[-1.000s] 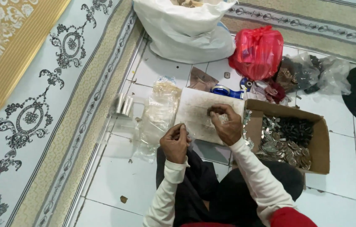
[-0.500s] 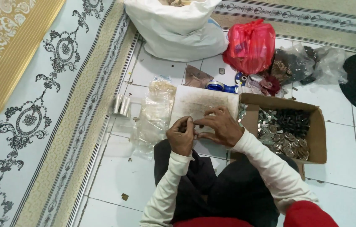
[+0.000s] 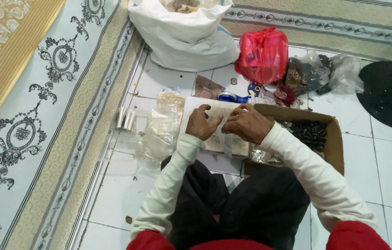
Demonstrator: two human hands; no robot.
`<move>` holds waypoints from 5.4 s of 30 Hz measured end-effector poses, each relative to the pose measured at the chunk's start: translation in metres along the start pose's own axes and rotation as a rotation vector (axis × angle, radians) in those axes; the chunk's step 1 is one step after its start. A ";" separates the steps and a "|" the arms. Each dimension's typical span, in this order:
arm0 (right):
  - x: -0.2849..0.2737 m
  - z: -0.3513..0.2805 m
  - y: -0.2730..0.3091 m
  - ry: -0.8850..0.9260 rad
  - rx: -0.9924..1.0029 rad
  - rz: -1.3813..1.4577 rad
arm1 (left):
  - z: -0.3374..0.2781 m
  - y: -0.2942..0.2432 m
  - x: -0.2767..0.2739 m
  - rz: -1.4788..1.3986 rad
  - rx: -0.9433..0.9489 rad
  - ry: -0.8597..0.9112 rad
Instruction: Sorting small metal hardware components from a cardboard box and placing them onto a template board and into plastic bags.
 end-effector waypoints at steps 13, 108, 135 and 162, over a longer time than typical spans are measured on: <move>0.001 -0.045 -0.012 0.010 0.099 -0.020 | -0.004 -0.022 0.012 -0.058 -0.150 0.218; 0.341 -0.097 -0.042 -0.474 0.349 0.291 | 0.065 0.208 0.130 -0.042 0.532 0.126; 0.279 -0.095 -0.026 -0.576 0.911 0.843 | 0.017 0.188 0.132 -0.047 0.490 -0.288; 0.286 -0.092 -0.019 -0.404 0.790 0.341 | 0.017 0.208 0.154 0.117 0.485 -0.442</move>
Point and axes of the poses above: each hand's wrist, its own z-axis towards the middle knuckle, its own x-axis out of the palm, y = z × x, the point moved 2 cm from there along z, towards the middle knuckle, and after that the axes turned 11 degrees about -x, right-handed, at the moved point
